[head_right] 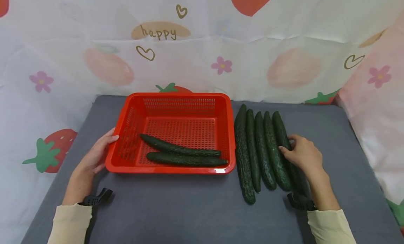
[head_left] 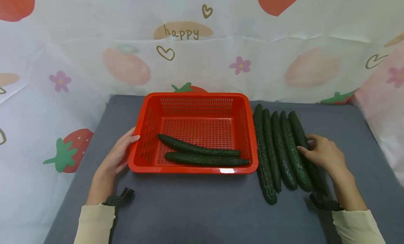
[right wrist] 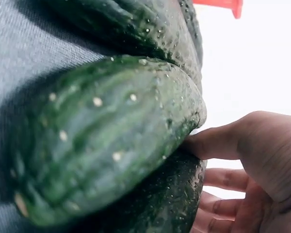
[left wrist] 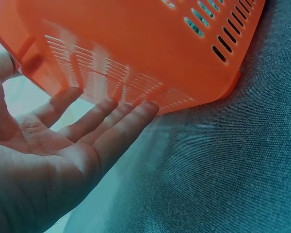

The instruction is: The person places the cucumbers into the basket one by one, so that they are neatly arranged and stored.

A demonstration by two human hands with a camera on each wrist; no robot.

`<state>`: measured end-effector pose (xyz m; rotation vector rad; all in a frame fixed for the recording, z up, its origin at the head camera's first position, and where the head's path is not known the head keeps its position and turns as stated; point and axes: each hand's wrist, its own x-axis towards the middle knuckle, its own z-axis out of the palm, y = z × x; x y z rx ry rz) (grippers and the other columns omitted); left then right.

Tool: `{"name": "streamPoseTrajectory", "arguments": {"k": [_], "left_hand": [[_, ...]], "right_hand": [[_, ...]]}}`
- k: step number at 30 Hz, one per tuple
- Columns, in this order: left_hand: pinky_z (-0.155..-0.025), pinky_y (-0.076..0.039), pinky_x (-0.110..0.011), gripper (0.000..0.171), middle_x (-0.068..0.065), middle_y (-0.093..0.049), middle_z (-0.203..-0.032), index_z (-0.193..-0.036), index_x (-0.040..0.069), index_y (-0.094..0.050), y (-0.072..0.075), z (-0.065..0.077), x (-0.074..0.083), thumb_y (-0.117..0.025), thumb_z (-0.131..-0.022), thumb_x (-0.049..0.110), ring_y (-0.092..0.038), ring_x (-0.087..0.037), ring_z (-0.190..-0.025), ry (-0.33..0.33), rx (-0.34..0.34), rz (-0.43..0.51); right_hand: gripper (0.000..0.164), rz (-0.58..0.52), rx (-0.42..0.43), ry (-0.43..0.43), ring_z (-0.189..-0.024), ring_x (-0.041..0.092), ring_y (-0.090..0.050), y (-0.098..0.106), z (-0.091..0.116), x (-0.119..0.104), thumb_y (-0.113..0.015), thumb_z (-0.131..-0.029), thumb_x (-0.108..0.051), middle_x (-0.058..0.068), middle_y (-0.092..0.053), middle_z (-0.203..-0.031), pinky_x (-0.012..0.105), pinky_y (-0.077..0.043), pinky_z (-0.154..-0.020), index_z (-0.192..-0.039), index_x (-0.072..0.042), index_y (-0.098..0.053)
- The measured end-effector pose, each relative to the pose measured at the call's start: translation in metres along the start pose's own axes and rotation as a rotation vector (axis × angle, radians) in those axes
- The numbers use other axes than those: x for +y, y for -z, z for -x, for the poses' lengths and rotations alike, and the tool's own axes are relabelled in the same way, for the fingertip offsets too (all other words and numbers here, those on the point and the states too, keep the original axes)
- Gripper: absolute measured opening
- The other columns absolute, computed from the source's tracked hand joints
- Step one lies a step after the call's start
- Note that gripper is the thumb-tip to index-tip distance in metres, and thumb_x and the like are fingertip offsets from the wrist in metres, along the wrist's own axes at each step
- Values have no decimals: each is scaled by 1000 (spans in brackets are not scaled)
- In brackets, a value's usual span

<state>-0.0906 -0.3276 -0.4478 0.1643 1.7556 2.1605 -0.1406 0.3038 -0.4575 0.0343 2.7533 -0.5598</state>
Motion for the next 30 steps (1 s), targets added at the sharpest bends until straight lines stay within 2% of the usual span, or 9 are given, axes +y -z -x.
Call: {"name": "streamPoseTrajectory", "arguments": {"k": [4, 9, 16, 23, 30], "left_hand": [[-88, -64, -25, 42, 5, -72, -125, -157, 18, -36, 2, 2, -3, -36, -115, 18, -74, -6, -100, -6, -19, 9], [-89, -64, -26, 42, 4, -71, -126, -157, 18, -36, 3, 2, -2, -37, -115, 20, -74, -7, -102, -3, -7, -15], [-90, -64, -26, 43, 4, -71, -126, -158, 18, -35, 1, 0, -2, -37, -115, 19, -74, -7, -104, -3, -5, 0], [-88, -64, -25, 44, 4, -73, -123, -159, 17, -34, 1, -1, -1, -37, -115, 18, -75, -6, -99, -17, -15, -12], [-87, -64, -25, 45, 4, -73, -124, -160, 16, -32, -1, -1, 0, -36, -115, 18, -75, -6, -100, -18, -13, 1]], "right_hand": [[75, 13, -13, 0, -115, 57, -63, -1, 1, 0, -59, -106, -47, 38, -58, -142, 66, -53, -80, -154, 8, -41], [74, 16, -5, 1, -115, 57, -63, -2, 1, -2, -60, -105, -45, 38, -58, -141, 66, -53, -80, -153, 8, -41], [73, 7, -3, -7, -116, 56, -63, -1, -1, -3, -60, -105, -45, 38, -58, -141, 65, -53, -80, -153, 7, -41], [74, -11, 10, 9, -114, 57, -63, -1, -1, 0, -61, -105, -45, 40, -58, -140, 65, -53, -80, -152, 8, -42], [77, -34, -26, 8, -118, 60, -59, 1, -4, 2, -59, -105, -48, 41, -55, -142, 68, -51, -85, -153, 10, -39]]}}
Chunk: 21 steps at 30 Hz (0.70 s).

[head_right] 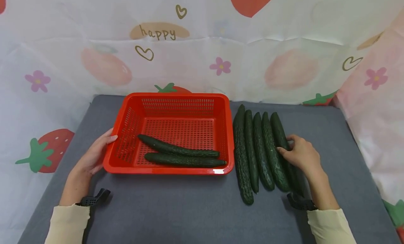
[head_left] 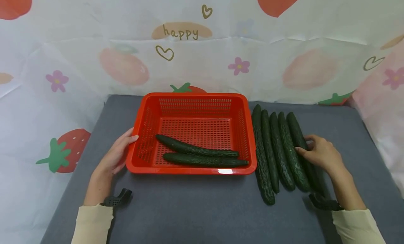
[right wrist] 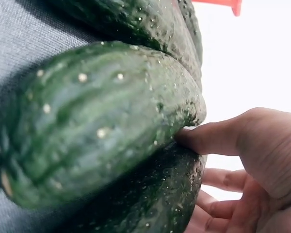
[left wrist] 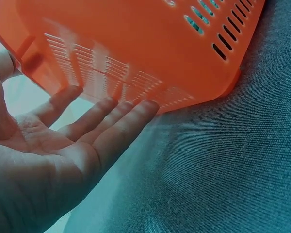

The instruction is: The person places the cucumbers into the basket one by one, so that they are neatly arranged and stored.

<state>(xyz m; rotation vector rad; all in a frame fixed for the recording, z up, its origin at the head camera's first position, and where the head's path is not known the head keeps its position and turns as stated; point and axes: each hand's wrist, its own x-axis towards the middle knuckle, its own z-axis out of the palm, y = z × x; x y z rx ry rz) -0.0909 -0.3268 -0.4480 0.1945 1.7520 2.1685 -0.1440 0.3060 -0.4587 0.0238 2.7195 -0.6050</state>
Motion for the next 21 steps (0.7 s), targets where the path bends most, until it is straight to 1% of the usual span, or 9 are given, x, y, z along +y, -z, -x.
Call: {"name": "streamPoseTrajectory", "arguments": {"k": [3, 8, 12, 15, 18, 20, 21], "left_hand": [[-87, -64, -24, 44, 4, -73, -123, -159, 17, -33, 0, 0, 0, -37, -115, 18, -74, -6, -99, 7, 7, -3], [-86, -64, -24, 42, 4, -73, -120, -157, 17, -36, 0, 0, -2, -38, -115, 18, -75, -6, -96, 3, 17, 4], [-87, -64, -25, 42, 4, -73, -120, -157, 17, -37, -1, 1, -5, -36, -115, 17, -75, -6, -99, 7, 5, 23], [-87, -64, -25, 42, 4, -73, -121, -157, 17, -36, -1, 1, -5, -35, -115, 16, -75, -6, -99, 13, -3, 24], [-87, -64, -25, 41, 4, -73, -122, -156, 17, -37, -1, 0, -4, -36, -115, 17, -75, -6, -99, 5, 9, 10], [-87, -65, -25, 41, 4, -73, -122, -156, 17, -38, -1, 0, -3, -37, -115, 17, -75, -7, -99, 1, 14, 3], [-87, -65, -25, 41, 4, -72, -122, -156, 17, -38, -1, 0, -3, -37, -115, 17, -75, -7, -99, 0, 15, -1]], "right_hand": [[78, -20, -21, 0, -118, 62, -59, -2, -1, 2, -58, -106, -47, 43, -53, -143, 67, -53, -83, -154, 11, -37], [78, -56, -36, 31, -117, 62, -60, -2, -6, 9, -57, -107, -46, 46, -53, -141, 64, -56, -83, -152, 14, -38], [79, -72, -51, 59, -118, 62, -60, -1, -6, 16, -57, -107, -47, 47, -53, -140, 62, -58, -83, -152, 14, -38], [80, -129, -84, 70, -125, 64, -55, -2, -3, 20, -56, -108, -46, 48, -47, -146, 63, -57, -88, -156, 13, -33], [82, -191, -121, 70, -133, 65, -47, -1, 0, 21, -54, -109, -47, 49, -40, -151, 67, -55, -94, -160, 12, -27], [83, -203, -134, 65, -135, 65, -45, 0, 1, 20, -54, -109, -47, 48, -39, -153, 68, -54, -96, -160, 12, -26], [83, -192, -133, 65, -134, 65, -47, 1, 1, 19, -54, -109, -48, 48, -40, -153, 67, -54, -96, -160, 12, -27]]}}
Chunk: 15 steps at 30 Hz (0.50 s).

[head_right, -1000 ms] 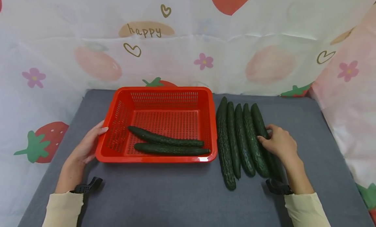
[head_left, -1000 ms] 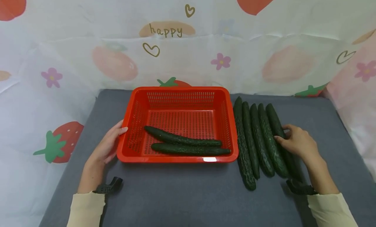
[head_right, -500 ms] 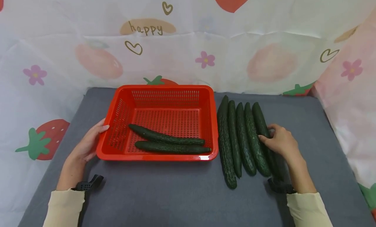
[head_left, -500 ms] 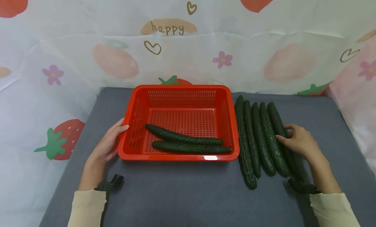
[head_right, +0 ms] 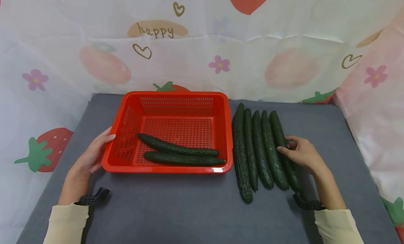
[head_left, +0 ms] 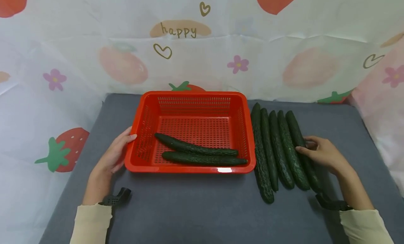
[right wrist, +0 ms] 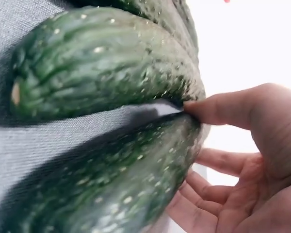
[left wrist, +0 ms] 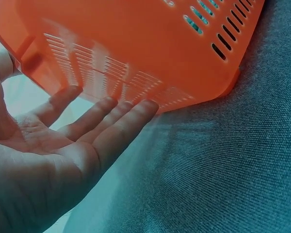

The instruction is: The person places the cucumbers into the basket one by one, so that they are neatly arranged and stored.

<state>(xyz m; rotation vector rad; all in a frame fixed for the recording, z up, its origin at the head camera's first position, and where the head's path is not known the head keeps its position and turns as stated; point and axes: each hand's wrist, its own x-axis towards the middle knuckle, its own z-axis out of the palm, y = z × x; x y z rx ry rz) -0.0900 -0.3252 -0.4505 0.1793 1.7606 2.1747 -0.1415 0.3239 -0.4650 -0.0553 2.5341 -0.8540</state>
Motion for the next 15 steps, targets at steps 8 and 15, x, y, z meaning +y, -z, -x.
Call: {"name": "streamPoseTrajectory", "arguments": {"k": [8, 15], "left_hand": [[-85, -64, -24, 41, 4, -73, -119, -156, 18, -37, 1, 0, 2, -37, -115, 17, -75, -6, -96, 3, -10, 14], [-87, -64, -24, 43, 5, -72, -123, -158, 18, -35, 1, -1, 1, -36, -115, 16, -74, -5, -100, -4, -24, 20]], "right_hand": [[79, 89, 51, 1, -128, 63, -53, 3, -1, -6, -57, -108, -46, 46, -49, -146, 66, -56, -93, -150, 19, -40], [79, 20, 67, -18, -134, 62, -48, 2, 2, -3, -53, -110, -46, 46, -43, -151, 67, -53, -98, -153, 18, -36]]}}
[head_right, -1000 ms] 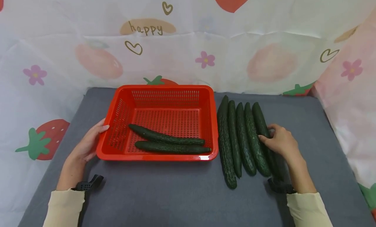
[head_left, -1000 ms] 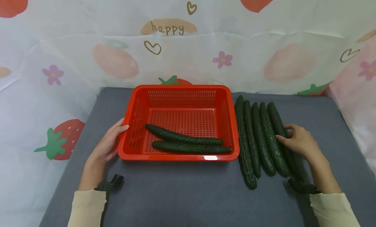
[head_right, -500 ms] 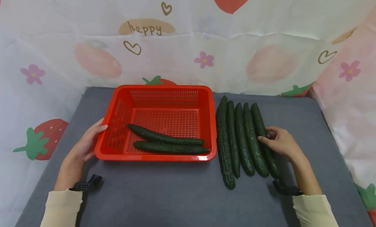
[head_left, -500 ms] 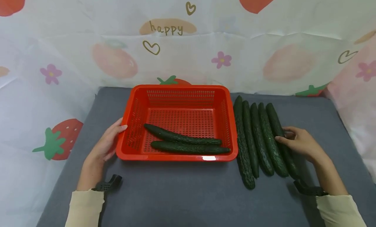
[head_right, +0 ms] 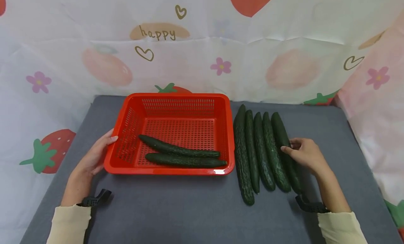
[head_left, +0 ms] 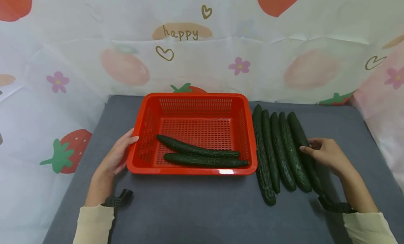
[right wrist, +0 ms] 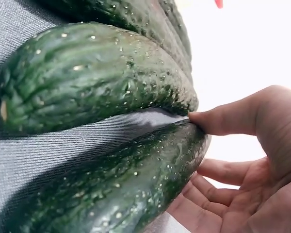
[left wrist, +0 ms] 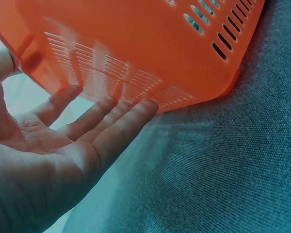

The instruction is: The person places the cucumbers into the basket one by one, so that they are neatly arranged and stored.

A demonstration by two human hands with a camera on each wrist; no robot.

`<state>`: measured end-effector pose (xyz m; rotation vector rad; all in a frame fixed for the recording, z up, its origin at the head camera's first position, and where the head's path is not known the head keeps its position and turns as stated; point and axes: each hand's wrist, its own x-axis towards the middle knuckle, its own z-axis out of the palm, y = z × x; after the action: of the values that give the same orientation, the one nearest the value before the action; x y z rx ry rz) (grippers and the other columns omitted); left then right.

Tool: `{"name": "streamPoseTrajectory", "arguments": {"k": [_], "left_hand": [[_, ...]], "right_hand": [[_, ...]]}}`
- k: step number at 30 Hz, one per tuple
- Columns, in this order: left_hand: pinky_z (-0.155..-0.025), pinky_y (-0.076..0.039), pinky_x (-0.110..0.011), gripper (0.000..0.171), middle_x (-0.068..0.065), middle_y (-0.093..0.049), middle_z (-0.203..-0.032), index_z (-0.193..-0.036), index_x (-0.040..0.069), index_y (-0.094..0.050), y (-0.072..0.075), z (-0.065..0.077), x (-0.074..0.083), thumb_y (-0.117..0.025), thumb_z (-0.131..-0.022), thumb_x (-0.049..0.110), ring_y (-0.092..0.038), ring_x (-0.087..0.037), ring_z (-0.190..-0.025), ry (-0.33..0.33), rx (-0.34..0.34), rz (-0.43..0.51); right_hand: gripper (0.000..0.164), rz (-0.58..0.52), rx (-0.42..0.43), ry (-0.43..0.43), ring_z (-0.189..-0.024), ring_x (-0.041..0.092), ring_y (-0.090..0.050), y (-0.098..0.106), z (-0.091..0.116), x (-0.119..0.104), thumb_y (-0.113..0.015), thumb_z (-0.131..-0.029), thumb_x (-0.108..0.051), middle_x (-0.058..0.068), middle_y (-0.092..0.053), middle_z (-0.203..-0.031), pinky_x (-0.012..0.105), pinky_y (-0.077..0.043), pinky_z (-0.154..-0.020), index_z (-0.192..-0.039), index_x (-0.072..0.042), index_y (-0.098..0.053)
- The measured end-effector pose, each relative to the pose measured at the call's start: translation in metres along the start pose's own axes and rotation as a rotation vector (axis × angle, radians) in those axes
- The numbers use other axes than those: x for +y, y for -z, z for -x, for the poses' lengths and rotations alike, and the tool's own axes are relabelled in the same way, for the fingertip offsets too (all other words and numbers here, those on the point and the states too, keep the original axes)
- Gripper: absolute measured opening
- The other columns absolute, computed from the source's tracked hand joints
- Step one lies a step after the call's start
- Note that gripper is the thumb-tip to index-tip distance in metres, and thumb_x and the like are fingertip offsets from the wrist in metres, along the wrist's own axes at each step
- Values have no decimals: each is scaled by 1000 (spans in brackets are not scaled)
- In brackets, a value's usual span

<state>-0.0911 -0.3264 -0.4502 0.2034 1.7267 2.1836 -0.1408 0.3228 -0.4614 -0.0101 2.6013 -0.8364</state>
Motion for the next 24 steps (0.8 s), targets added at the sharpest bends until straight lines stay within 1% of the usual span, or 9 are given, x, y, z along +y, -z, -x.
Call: {"name": "streamPoseTrajectory", "arguments": {"k": [5, 8, 12, 15, 18, 24], "left_hand": [[-89, -64, -26, 44, 4, -72, -126, -159, 17, -33, 0, 1, -1, -38, -115, 18, -75, -6, -101, 5, 16, -38], [-88, -65, -26, 44, 3, -73, -123, -158, 16, -34, 1, 1, -1, -38, -115, 17, -76, -7, -99, -3, 6, -40], [-88, -65, -27, 46, 2, -73, -124, -160, 15, -32, 1, -1, 0, -36, -115, 15, -77, -8, -98, -17, -23, -34], [-90, -64, -28, 48, 1, -72, -129, -162, 15, -29, 1, -2, 0, -36, -115, 16, -77, -9, -104, -13, -21, -34], [-91, -64, -28, 47, 2, -72, -131, -162, 15, -31, 0, -2, 1, -37, -115, 16, -77, -9, -106, -12, -10, -40], [-88, -64, -26, 44, 3, -72, -125, -159, 15, -35, 0, 0, -1, -35, -115, 15, -75, -7, -101, -22, -7, -40]], "right_hand": [[79, -71, -31, 9, -140, 63, -41, 2, 4, -1, -51, -111, -44, 45, -36, -157, 70, -48, -105, -156, 18, -30], [80, -113, -55, 15, -142, 64, -36, 4, 4, -2, -49, -112, -43, 45, -32, -159, 72, -45, -108, -158, 17, -26], [81, -133, -50, 10, -145, 64, -32, 5, 6, -3, -47, -112, -45, 46, -30, -160, 74, -40, -110, -160, 15, -22], [80, -129, -24, 24, -145, 64, -34, 4, 8, -6, -47, -112, -45, 46, -32, -158, 73, -42, -110, -160, 14, -23], [78, -127, 25, 59, -143, 62, -39, 2, 11, -12, -49, -111, -44, 45, -36, -156, 72, -45, -106, -160, 13, -27], [72, -106, 151, 137, -131, 55, -52, -1, 16, -27, -54, -110, -43, 39, -51, -147, 67, -51, -94, -159, 7, -37]]}}
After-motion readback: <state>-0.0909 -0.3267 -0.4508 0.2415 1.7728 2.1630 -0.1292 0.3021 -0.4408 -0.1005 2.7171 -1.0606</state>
